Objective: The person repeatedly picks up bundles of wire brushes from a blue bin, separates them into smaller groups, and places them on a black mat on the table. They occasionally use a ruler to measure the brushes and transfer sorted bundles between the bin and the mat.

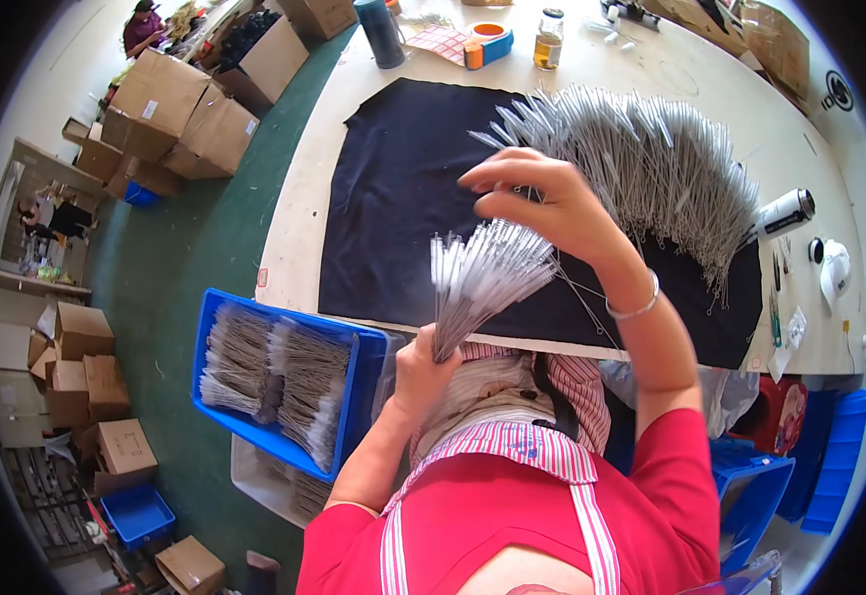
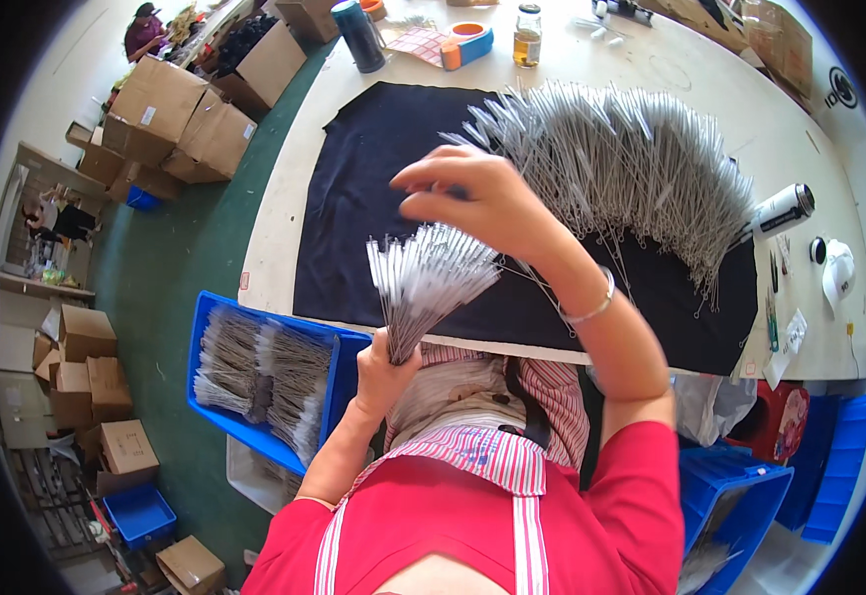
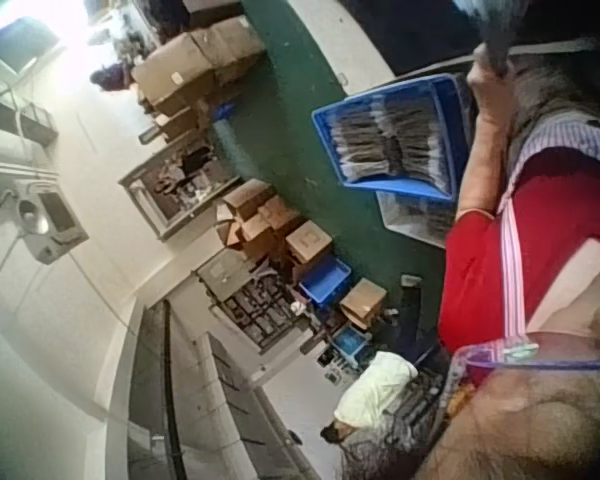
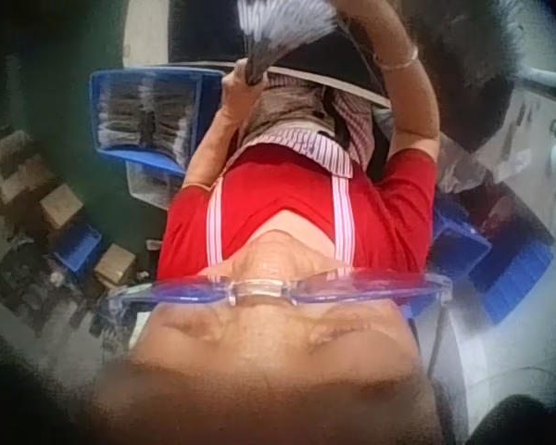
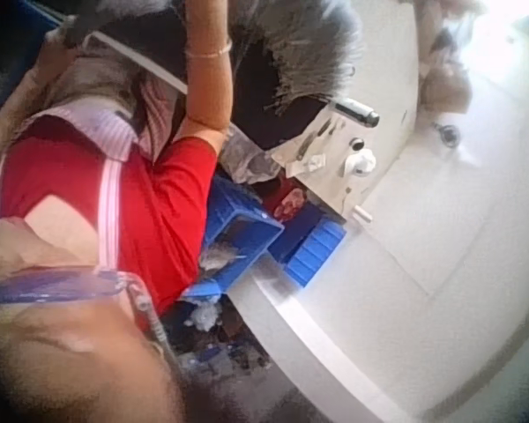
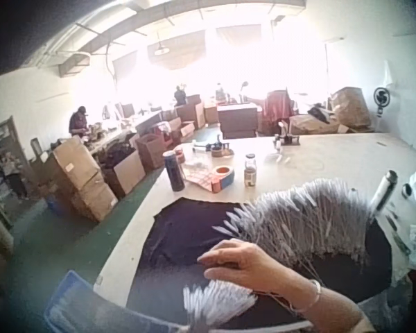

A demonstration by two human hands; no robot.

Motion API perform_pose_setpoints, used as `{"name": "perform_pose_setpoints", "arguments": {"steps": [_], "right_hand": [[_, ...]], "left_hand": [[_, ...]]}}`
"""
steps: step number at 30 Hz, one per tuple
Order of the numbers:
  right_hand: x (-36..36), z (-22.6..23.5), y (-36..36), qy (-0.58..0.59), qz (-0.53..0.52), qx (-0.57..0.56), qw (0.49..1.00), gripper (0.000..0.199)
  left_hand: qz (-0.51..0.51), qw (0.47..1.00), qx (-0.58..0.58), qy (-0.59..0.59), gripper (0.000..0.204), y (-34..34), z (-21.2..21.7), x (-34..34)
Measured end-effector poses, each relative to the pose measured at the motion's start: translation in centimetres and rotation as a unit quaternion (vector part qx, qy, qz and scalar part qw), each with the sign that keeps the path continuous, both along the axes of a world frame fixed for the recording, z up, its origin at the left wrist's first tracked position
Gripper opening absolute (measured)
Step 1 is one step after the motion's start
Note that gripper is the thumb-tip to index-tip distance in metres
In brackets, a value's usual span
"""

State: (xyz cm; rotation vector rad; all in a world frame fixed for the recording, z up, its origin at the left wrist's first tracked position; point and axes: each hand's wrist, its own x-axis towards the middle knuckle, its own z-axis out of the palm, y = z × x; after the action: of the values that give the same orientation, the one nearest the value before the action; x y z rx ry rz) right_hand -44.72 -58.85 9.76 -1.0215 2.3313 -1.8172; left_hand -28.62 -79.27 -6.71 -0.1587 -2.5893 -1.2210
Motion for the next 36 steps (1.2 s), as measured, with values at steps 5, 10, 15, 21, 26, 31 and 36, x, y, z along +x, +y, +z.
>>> {"name": "perform_pose_setpoints", "arguments": {"steps": [5,10,15,21,26,31,36], "right_hand": [[-1.3,0.8,-1.5,-0.014,0.130,0.239,0.962,0.021],[-0.8,-2.0,-1.7,0.210,0.020,0.281,0.936,0.016],[-5.2,2.2,3.2,0.142,-0.206,0.168,0.954,0.018],[-2.7,7.1,25.4,0.093,-0.400,-0.006,0.912,0.025],[12.2,7.9,35.1,0.103,-0.630,0.047,0.768,0.025],[31.3,6.2,40.1,0.171,-0.832,0.277,0.449,0.030],[38.6,0.7,41.5,0.114,-0.829,0.488,0.249,0.023]], "left_hand": [[-0.025,0.999,-0.036,0.013,0.038,-0.9,0.5,0.2],[-0.026,0.999,0.005,-0.039,0.034,-0.9,1.6,0.5],[-0.049,0.995,0.025,-0.082,0.033,-1.9,2.2,0.8],[-0.018,0.994,0.016,-0.109,0.040,-3.1,3.6,-1.4],[0.043,0.965,0.217,-0.144,0.032,-5.4,4.3,-5.2],[0.023,0.983,0.154,-0.100,0.033,-4.5,4.8,-8.8],[0.026,0.987,0.124,-0.098,0.049,-1.4,4.6,-7.6]]}}
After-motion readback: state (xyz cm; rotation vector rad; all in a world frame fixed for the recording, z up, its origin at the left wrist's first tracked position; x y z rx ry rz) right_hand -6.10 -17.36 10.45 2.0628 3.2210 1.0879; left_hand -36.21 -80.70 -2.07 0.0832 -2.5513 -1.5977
